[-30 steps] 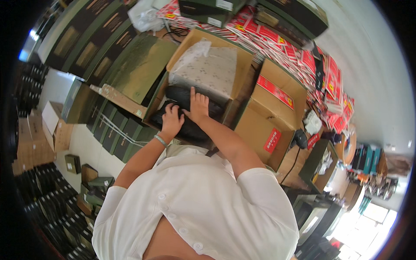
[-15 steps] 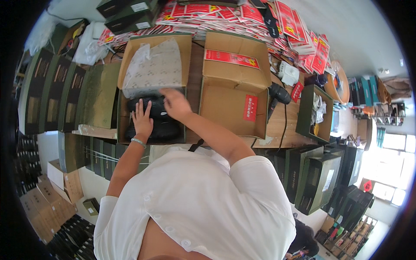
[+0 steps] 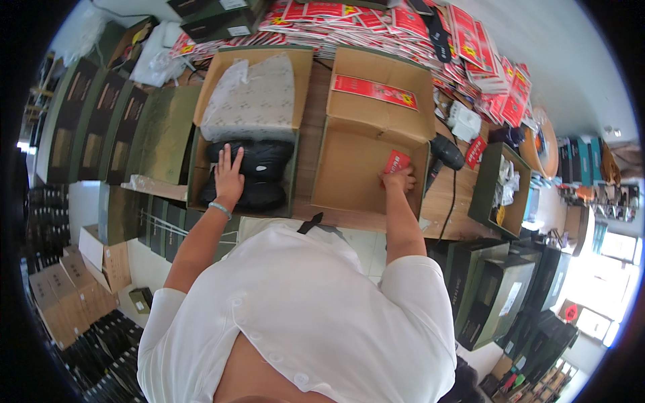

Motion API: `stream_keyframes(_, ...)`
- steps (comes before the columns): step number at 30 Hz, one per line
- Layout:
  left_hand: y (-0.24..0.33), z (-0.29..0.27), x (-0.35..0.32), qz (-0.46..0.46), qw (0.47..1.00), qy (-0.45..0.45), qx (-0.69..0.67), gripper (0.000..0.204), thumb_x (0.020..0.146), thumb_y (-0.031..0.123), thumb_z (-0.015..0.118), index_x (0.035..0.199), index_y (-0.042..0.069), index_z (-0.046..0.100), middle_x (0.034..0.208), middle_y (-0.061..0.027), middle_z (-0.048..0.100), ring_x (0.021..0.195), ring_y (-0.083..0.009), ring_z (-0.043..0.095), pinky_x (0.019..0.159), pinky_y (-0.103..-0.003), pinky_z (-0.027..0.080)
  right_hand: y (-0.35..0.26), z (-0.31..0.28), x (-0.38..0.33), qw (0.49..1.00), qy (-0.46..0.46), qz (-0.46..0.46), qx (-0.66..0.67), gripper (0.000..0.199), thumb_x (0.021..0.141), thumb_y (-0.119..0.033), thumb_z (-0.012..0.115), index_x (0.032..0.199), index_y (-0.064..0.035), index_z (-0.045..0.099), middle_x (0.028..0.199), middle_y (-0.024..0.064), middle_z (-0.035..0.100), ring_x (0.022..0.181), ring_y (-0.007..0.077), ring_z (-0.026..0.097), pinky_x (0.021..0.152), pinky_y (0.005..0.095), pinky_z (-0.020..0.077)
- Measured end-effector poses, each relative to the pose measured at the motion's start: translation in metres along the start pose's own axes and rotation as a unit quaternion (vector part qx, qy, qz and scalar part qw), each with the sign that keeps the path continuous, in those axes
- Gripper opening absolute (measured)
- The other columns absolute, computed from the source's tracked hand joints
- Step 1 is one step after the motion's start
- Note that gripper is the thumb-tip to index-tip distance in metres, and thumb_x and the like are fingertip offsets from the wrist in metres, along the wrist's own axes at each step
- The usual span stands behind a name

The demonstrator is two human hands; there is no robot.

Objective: The person places a pair of black shoes into a green shoebox, adds tissue paper, closes the box, and uses a handheld heat gun to apply heat to the label on the box. The person then stacks the sealed box with other boxes.

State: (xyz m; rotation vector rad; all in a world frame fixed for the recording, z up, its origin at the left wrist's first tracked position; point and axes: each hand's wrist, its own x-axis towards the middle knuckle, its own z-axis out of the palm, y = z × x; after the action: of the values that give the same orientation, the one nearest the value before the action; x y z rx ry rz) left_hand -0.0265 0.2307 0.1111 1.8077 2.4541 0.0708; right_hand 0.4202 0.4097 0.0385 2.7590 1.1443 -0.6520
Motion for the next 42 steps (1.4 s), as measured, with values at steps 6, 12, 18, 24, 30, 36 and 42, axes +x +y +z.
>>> stream_keyframes(6, 0.000, 0.003, -0.001, -0.001, 1.000, -0.008, -0.015, 0.086, 0.083, 0.013, 0.067, 0.155, 0.031, 0.023, 0.164, -0.0089, 0.007, 0.150, -0.0332, 0.015, 0.115, -0.054, 0.027, -0.009, -0.005, -0.038, 0.953, 0.104, -0.216, 0.188, 0.041, 0.078, -0.025, 0.079, 0.110, -0.0051, 0.062, 0.107, 0.0174, 0.060, 0.103, 0.0362, 0.060, 0.090, 0.0437, 0.0486)
stream_keyframes(12, -0.002, 0.006, -0.006, -0.007, 1.000, -0.009, -0.012, 0.087, 0.085, 0.014, 0.066, 0.156, 0.032, 0.019, 0.165, -0.0094, 0.006, 0.150, -0.0332, 0.014, 0.115, -0.056, 0.026, -0.129, -0.066, -0.181, 0.747, 0.095, -0.624, 0.211, 0.013, 0.087, -0.018, 0.068, 0.089, -0.0055, 0.071, 0.086, 0.0150, 0.062, 0.086, 0.0330, 0.061, 0.080, 0.0436, 0.0489)
stream_keyframes(18, 0.000, 0.001, -0.002, 0.004, 1.000, -0.004, -0.023, 0.086, 0.085, 0.013, 0.065, 0.156, 0.032, 0.019, 0.165, -0.0088, 0.005, 0.150, -0.0327, 0.014, 0.115, -0.058, 0.025, -0.212, -0.008, -0.261, 0.663, 0.041, -0.741, 0.099, 0.020, 0.085, -0.019, 0.068, 0.101, -0.0076, 0.070, 0.099, 0.0141, 0.063, 0.098, 0.0346, 0.059, 0.086, 0.0448, 0.0492)
stream_keyframes(24, 0.000, -0.003, -0.005, -0.019, 0.999, -0.025, -0.028, 0.086, 0.086, 0.012, 0.063, 0.156, 0.033, 0.019, 0.165, -0.0078, 0.005, 0.151, -0.0317, 0.013, 0.116, -0.057, 0.023, -0.221, -0.021, -0.201, 0.740, 0.060, -0.658, 0.123, 0.041, 0.084, -0.029, 0.070, 0.117, -0.0074, 0.063, 0.114, 0.0155, 0.059, 0.107, 0.0354, 0.057, 0.093, 0.0452, 0.0472)
stream_keyframes(30, 0.006, -0.005, -0.003, -0.029, 0.999, -0.031, -0.021, 0.086, 0.085, 0.010, 0.064, 0.156, 0.033, 0.021, 0.165, -0.0078, 0.006, 0.150, -0.0324, 0.013, 0.117, -0.056, 0.022, -0.209, -0.069, -0.027, 0.861, 0.139, -0.464, -0.153, 0.074, 0.085, -0.040, 0.070, 0.146, -0.0125, 0.038, 0.139, 0.0170, 0.049, 0.135, 0.0342, 0.041, 0.109, 0.0505, 0.0344)
stream_keyframes(36, 0.008, -0.004, -0.001, -0.035, 0.999, -0.027, -0.009, 0.087, 0.084, 0.009, 0.065, 0.156, 0.033, 0.022, 0.165, -0.0078, 0.007, 0.150, -0.0317, 0.015, 0.116, -0.056, 0.024, -0.206, -0.066, 0.053, 0.769, 0.130, -0.553, -0.293, 0.058, 0.093, -0.029, 0.058, 0.145, -0.0133, 0.039, 0.140, 0.0162, 0.051, 0.133, 0.0330, 0.045, 0.106, 0.0525, 0.0380)
stream_keyframes(42, 0.008, -0.001, -0.008, -0.053, 0.998, -0.021, 0.015, 0.088, 0.082, 0.010, 0.066, 0.155, 0.034, 0.022, 0.165, -0.0068, 0.008, 0.149, -0.0313, 0.017, 0.116, -0.056, 0.024, -0.235, -0.058, 0.065, 0.664, 0.171, -0.605, -0.404, 0.038, 0.096, -0.018, 0.050, 0.134, -0.0131, 0.051, 0.121, 0.0114, 0.065, 0.112, 0.0312, 0.063, 0.091, 0.0484, 0.0505)
